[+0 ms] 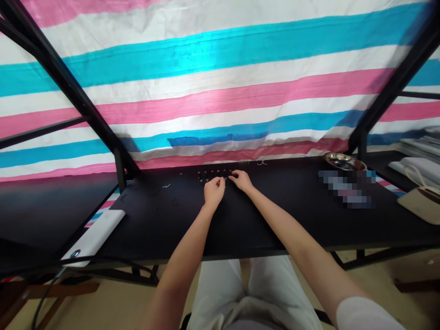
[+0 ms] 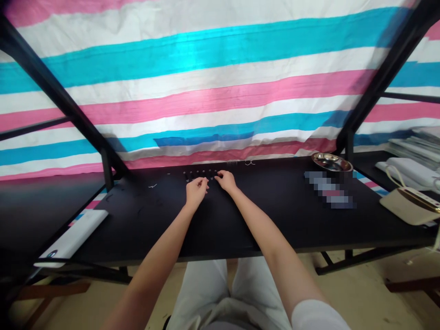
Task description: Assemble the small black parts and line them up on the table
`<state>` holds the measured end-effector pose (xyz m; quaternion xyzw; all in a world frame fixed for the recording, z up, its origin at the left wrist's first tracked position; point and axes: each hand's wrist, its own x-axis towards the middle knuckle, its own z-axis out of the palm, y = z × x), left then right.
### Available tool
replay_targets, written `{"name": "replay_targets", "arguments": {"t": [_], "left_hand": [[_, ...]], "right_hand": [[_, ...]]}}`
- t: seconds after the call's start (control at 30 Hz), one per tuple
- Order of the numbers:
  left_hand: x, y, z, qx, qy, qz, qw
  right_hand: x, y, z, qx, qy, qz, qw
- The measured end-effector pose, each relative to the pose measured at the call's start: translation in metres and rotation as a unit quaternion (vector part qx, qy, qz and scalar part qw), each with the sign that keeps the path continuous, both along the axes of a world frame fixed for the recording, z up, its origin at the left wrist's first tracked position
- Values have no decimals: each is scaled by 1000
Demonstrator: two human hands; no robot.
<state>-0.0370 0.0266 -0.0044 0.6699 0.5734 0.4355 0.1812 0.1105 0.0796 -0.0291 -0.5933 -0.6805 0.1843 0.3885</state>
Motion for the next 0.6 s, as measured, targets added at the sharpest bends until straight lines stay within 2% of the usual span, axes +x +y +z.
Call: {"name": "replay_targets", "arguments": {"t": [0.1, 0.2, 0.33, 0.43, 0.6], "left_hand": [[0, 0, -1, 0, 2, -11, 1000], [1, 0, 1, 19, -7, -16, 1000], [4, -5, 10, 129, 8, -38, 991], [5, -10, 19, 203, 68, -61, 975], [5, -16, 23, 220, 120, -80, 965]], "right_hand": [[1, -3, 0, 18, 23, 0, 1000], [5, -11, 2, 61, 55, 31, 996], [13, -32, 14, 137, 72, 66, 986], [18, -52, 26, 179, 53, 93, 978], [22, -71, 35, 230, -6, 104, 968]]}}
